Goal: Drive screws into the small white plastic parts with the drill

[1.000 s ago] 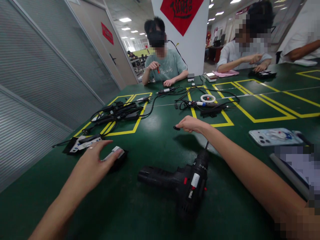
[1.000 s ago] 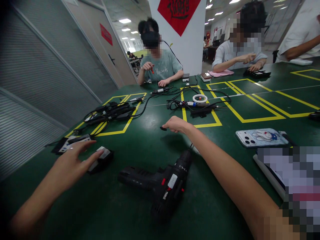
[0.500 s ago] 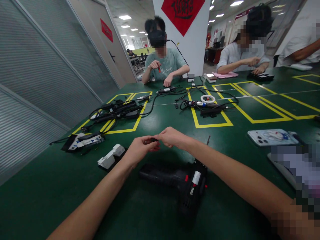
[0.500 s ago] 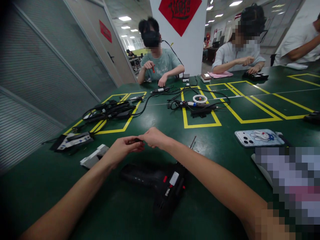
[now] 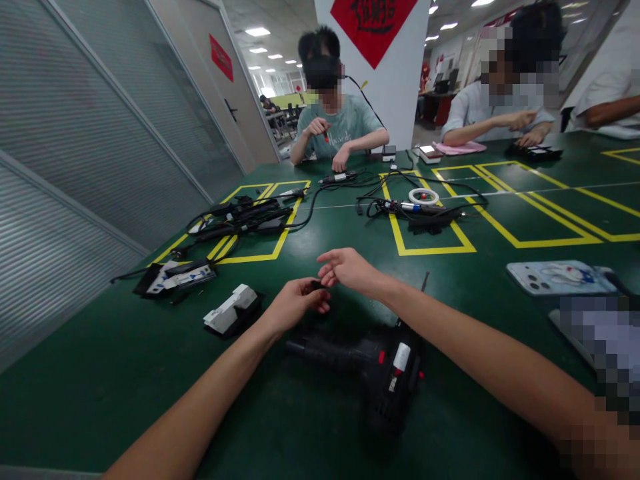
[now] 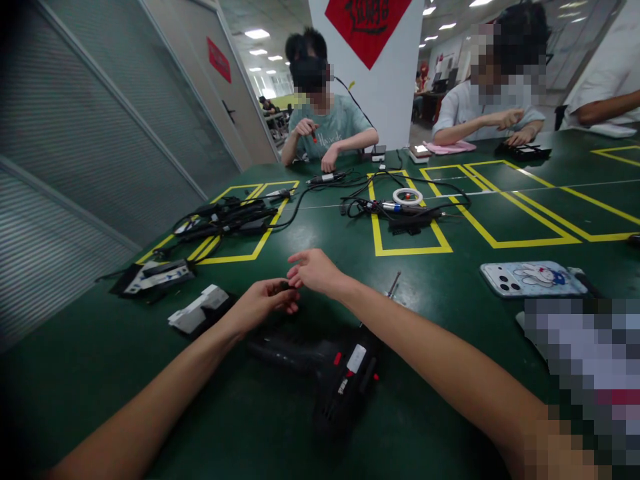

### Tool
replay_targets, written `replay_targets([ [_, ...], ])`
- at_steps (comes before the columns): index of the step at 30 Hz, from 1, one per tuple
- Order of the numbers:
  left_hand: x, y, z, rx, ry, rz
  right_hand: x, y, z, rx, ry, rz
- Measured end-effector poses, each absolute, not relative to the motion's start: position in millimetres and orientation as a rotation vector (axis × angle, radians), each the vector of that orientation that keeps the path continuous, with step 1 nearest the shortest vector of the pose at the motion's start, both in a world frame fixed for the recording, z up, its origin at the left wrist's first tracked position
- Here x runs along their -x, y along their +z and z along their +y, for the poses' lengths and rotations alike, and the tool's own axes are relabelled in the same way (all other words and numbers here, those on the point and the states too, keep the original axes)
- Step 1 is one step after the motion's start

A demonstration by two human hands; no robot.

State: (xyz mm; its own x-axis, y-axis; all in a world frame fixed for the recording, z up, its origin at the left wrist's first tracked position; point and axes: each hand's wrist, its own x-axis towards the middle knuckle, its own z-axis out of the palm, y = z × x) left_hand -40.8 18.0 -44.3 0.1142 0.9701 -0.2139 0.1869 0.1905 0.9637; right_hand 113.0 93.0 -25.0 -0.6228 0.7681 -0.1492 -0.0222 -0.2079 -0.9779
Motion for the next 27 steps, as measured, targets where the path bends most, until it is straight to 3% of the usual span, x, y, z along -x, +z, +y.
replay_targets([
  [9,34.9,-42.2,16.1,-1.132,0.89,1.364,-115.2,-22.5,91.0,0.919,1.783,-1.435],
  [13,36.0,-42.9,16.0,-1.085,0.924,1.336,-117.0,-25.1,91.0,0.94,1.695,-1.67],
  [20,39.4,-49.9,19.0,-1.071,0.941,1.354,-121.0,-23.7,85.5,1.002,1.093,-2.097],
  [27,38.4,-44.1,16.2,-1.12,0.966,1.37,-119.7,-27.4,84.4,0.862,1.201,-2.138],
])
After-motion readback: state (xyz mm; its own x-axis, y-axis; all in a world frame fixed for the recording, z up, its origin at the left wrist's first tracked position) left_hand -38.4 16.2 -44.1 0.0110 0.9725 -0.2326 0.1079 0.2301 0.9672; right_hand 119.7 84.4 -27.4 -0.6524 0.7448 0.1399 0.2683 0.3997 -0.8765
